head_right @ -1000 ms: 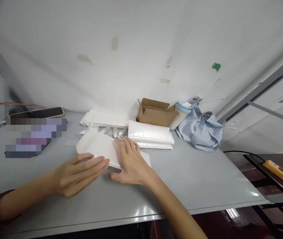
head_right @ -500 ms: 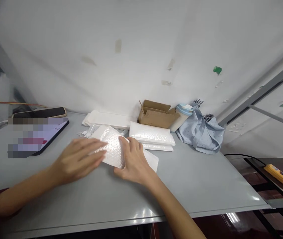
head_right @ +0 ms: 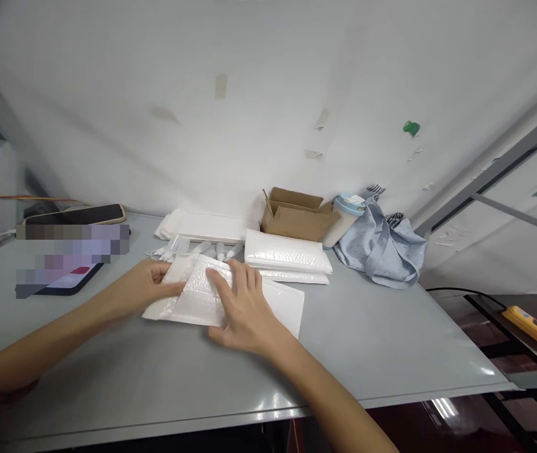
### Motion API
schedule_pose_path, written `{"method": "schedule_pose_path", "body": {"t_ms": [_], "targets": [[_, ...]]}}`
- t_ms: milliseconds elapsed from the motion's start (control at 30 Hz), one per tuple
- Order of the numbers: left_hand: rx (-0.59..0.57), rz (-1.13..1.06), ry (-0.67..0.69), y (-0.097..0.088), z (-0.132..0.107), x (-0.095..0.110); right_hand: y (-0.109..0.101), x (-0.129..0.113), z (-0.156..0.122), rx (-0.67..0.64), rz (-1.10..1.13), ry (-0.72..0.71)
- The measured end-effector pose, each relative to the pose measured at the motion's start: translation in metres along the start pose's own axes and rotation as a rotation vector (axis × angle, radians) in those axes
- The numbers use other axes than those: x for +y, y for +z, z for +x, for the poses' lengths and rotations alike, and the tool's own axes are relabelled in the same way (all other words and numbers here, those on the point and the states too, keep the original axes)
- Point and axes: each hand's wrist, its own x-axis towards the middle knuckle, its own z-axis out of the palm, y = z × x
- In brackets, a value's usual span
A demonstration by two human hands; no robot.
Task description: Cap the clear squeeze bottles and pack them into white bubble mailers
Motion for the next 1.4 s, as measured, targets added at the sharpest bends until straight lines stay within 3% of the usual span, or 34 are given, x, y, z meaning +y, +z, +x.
{"method": "schedule_pose_path", "body": {"t_ms": [233,567,667,833,900,1033,1167,1267,1400], "targets": [[0.014,0.156,0.045,0.019,-0.004,-0.005,0.007,-0.004,-0.002,0.034,-0.063,-0.119],[0.074,0.197,0.063,0.011,0.002,-0.006,0.006,-0.003,-0.003,0.197,-0.028,-0.177],[0.188,0.294,0.137,-0.001,0.004,-0.003,0.006,0.002,-0.003,0.258,-0.009,-0.154],[0.585,0.666,0.278,-0.035,0.018,-0.010,0.007,0.010,-0.002,0.289,0.016,-0.096],[0.600,0.721,0.316,-0.046,0.026,-0.019,0.007,0.009,-0.002,0.277,0.024,-0.087],[0.445,0.698,0.289,-0.052,0.040,-0.035,0.007,0.006,-0.003,0.249,0.039,-0.078],[0.422,0.666,0.270,-0.050,0.047,-0.039,0.007,0.006,-0.003,0.216,0.045,-0.055],[0.472,0.619,0.255,-0.049,0.048,-0.035,0.006,0.006,-0.002,0.199,0.048,-0.044],[0.647,0.398,0.220,-0.048,0.045,-0.027,0.006,0.005,-0.003,0.189,0.056,-0.044]]}}
